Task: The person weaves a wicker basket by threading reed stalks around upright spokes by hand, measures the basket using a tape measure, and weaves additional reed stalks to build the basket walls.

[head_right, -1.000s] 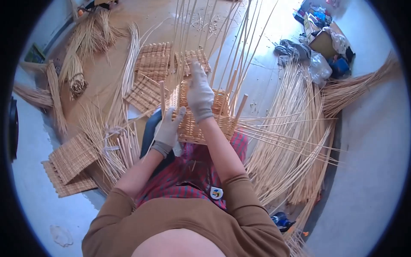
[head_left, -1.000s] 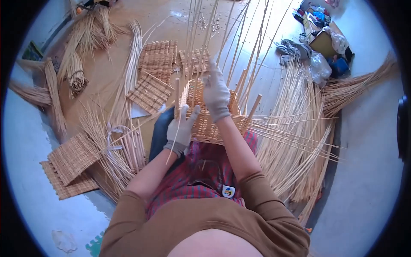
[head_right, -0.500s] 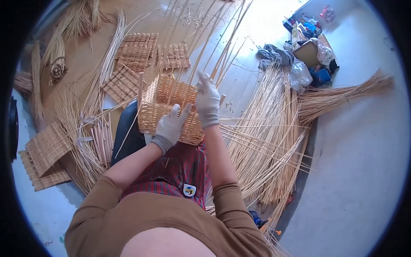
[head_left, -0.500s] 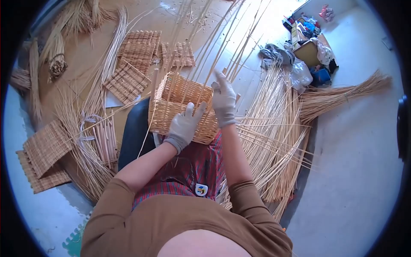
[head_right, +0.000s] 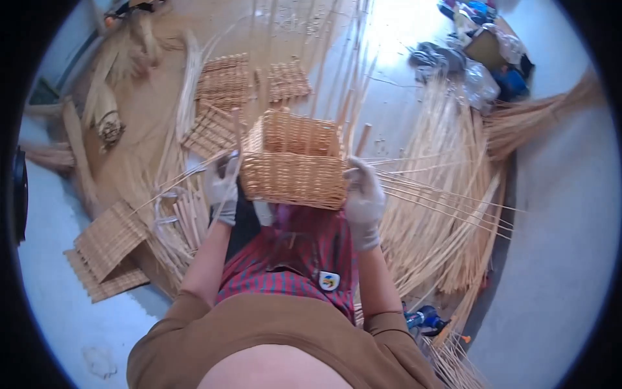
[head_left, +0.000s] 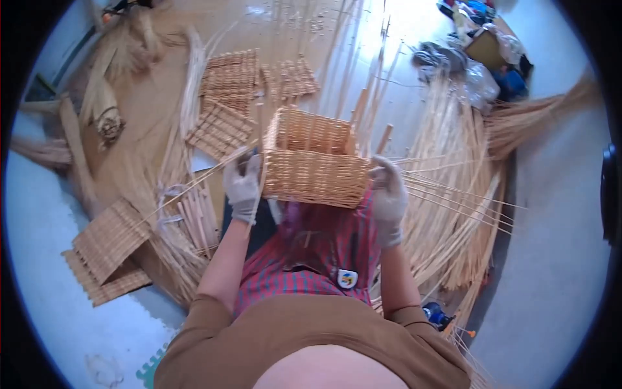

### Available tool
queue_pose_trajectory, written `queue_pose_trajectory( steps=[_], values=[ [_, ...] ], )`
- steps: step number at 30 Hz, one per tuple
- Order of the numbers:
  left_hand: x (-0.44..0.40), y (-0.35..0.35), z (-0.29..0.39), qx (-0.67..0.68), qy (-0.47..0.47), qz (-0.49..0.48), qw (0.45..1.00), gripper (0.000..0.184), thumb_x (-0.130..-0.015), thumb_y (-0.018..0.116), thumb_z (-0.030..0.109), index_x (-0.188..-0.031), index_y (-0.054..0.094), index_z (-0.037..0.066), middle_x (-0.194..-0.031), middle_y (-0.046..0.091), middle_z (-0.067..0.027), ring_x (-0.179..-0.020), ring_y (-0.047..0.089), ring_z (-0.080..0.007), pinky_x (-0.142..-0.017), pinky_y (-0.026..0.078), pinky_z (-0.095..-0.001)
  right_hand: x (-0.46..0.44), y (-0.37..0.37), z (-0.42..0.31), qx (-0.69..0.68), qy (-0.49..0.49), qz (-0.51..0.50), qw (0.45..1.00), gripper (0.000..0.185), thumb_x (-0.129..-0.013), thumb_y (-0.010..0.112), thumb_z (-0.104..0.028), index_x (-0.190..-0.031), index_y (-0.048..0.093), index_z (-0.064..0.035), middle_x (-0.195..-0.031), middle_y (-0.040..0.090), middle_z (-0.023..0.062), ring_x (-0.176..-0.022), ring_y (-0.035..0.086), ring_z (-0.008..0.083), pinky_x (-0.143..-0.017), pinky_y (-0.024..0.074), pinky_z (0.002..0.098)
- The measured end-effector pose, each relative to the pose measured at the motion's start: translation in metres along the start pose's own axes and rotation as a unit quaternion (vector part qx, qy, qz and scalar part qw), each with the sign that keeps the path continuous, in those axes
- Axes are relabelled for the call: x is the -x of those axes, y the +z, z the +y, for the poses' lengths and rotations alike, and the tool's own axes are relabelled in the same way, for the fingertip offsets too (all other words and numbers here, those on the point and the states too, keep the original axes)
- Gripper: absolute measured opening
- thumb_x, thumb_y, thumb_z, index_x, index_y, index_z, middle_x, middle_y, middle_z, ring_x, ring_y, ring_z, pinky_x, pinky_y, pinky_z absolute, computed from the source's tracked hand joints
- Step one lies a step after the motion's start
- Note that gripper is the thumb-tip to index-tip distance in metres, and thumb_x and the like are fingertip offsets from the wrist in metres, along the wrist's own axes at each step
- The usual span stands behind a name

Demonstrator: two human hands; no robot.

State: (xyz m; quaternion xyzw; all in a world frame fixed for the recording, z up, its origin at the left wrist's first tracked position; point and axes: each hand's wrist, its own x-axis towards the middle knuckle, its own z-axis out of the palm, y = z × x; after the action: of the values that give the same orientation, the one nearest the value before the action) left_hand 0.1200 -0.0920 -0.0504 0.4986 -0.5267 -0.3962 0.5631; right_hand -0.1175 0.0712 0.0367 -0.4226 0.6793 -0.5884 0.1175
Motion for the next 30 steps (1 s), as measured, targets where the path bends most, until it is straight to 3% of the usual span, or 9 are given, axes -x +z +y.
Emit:
queue_pose_trajectory(
  steps=[8, 10, 13, 19, 21, 23, 25, 29, 30],
  values=[
    [-0.012, -0.023, -0.019, -0.025, 0.222, -0.091, 0.971, 0.017, -0.087, 0.079, 0.011, -0.099, 0.07, 0.002, -0.087, 0.065, -0.0048, -0.078, 0.062, -0.0134, -0.072, 0.05, -0.0295, 0.051, 0.133, -0.071, 0.013, -0.154, -0.284, 0.946, 0.029, -0.087, 0.07, -0.008, -0.117, 0.071, -0.0107, -0.091, 0.07, 0.0124, -0.083, 0.069, 0.0335, -0.075, 0.0559, 0.0414],
    [-0.022, -0.032, -0.007, -0.08, 0.189, -0.154, 0.967, 0.015, -0.089, 0.077, 0.008, -0.101, 0.07, 0.003, -0.091, 0.067, -0.0038, -0.084, 0.063, -0.0117, -0.075, 0.051, -0.0283, 0.05, 0.155, -0.071, 0.063, -0.232, -0.287, 0.927, 0.031, -0.087, 0.071, -0.017, -0.118, 0.07, -0.0148, -0.094, 0.071, 0.0081, -0.081, 0.067, 0.0303, -0.073, 0.0539, 0.0422],
    [-0.06, -0.049, -0.013, 0.124, -0.096, -0.356, 0.921, 0.021, -0.091, 0.074, 0.007, -0.112, 0.068, 0.004, -0.103, 0.069, -0.0022, -0.093, 0.062, -0.0082, -0.087, 0.051, -0.0249, 0.048, 0.157, -0.063, 0.067, -0.28, -0.259, 0.922, 0.031, -0.084, 0.072, -0.017, -0.115, 0.071, -0.015, -0.092, 0.071, 0.0055, -0.08, 0.067, 0.0271, -0.071, 0.0536, 0.0401],
    [-0.11, -0.029, 0.001, 0.106, -0.09, -0.553, 0.821, 0.054, -0.089, 0.08, 0.023, -0.134, 0.059, 0.004, -0.099, 0.061, 0.0033, -0.093, 0.058, -0.0068, -0.088, 0.049, -0.0252, 0.049, 0.117, -0.041, 0.032, -0.197, -0.193, 0.961, 0.028, -0.087, 0.071, -0.002, -0.113, 0.074, -0.0099, -0.098, 0.074, 0.0072, -0.08, 0.069, 0.0243, -0.075, 0.0556, 0.0335],
    [-0.106, -0.025, -0.004, 0.05, -0.056, -0.518, 0.852, 0.039, -0.089, 0.079, 0.02, -0.122, 0.065, 0.007, -0.097, 0.062, 0.0055, -0.092, 0.057, -0.0058, -0.086, 0.048, -0.024, 0.051, 0.12, -0.003, -0.169, 0.007, -0.099, 0.981, 0.023, -0.093, 0.065, 0.001, -0.115, 0.071, 0.0015, -0.107, 0.074, 0.0124, -0.098, 0.07, 0.0165, -0.086, 0.0556, 0.0311],
    [-0.08, -0.017, 0.006, 0.073, -0.141, -0.438, 0.885, 0.021, -0.09, 0.077, 0.015, -0.108, 0.068, 0.009, -0.091, 0.063, 0.0053, -0.088, 0.057, -0.0063, -0.082, 0.048, -0.0245, 0.023, 0.127, 0.01, -0.031, 0.014, 0.001, 0.999, 0.03, -0.089, 0.065, 0.004, -0.117, 0.072, -0.0041, -0.102, 0.074, 0.0147, -0.093, 0.072, 0.0216, -0.081, 0.0576, 0.0331],
    [-0.066, -0.007, -0.005, 0.104, -0.141, -0.393, 0.903, 0.02, -0.089, 0.077, 0.013, -0.106, 0.068, 0.008, -0.091, 0.063, 0.0048, -0.086, 0.056, -0.0065, -0.081, 0.048, -0.0246, -0.02, 0.149, 0.003, 0.069, -0.205, 0.014, 0.976, 0.039, -0.088, 0.066, 0.002, -0.126, 0.068, -0.0076, -0.118, 0.069, 0.0202, -0.102, 0.071, 0.0298, -0.085, 0.057, 0.0367],
    [-0.048, -0.002, -0.005, 0.116, -0.166, -0.298, 0.933, 0.016, -0.089, 0.076, 0.01, -0.102, 0.067, 0.008, -0.09, 0.063, 0.0045, -0.084, 0.056, -0.0056, -0.079, 0.048, -0.0234, -0.085, 0.187, -0.057, 0.25, -0.159, -0.09, 0.951, 0.072, -0.092, 0.062, 0.0, -0.156, 0.037, -0.0215, -0.145, 0.052, 0.0242, -0.121, 0.063, 0.0352, -0.093, 0.0559, 0.0411],
    [-0.046, 0.001, -0.004, 0.111, -0.172, -0.28, 0.938, 0.015, -0.089, 0.076, 0.009, -0.102, 0.067, 0.008, -0.09, 0.063, 0.0043, -0.084, 0.056, -0.0052, -0.079, 0.047, -0.0229, -0.094, 0.192, -0.048, 0.106, -0.219, -0.036, 0.969, 0.086, -0.089, 0.061, 0.004, -0.162, 0.022, -0.0217, -0.137, 0.06, 0.0223, -0.119, 0.065, 0.0306, -0.089, 0.0565, 0.0394]
  ],
)
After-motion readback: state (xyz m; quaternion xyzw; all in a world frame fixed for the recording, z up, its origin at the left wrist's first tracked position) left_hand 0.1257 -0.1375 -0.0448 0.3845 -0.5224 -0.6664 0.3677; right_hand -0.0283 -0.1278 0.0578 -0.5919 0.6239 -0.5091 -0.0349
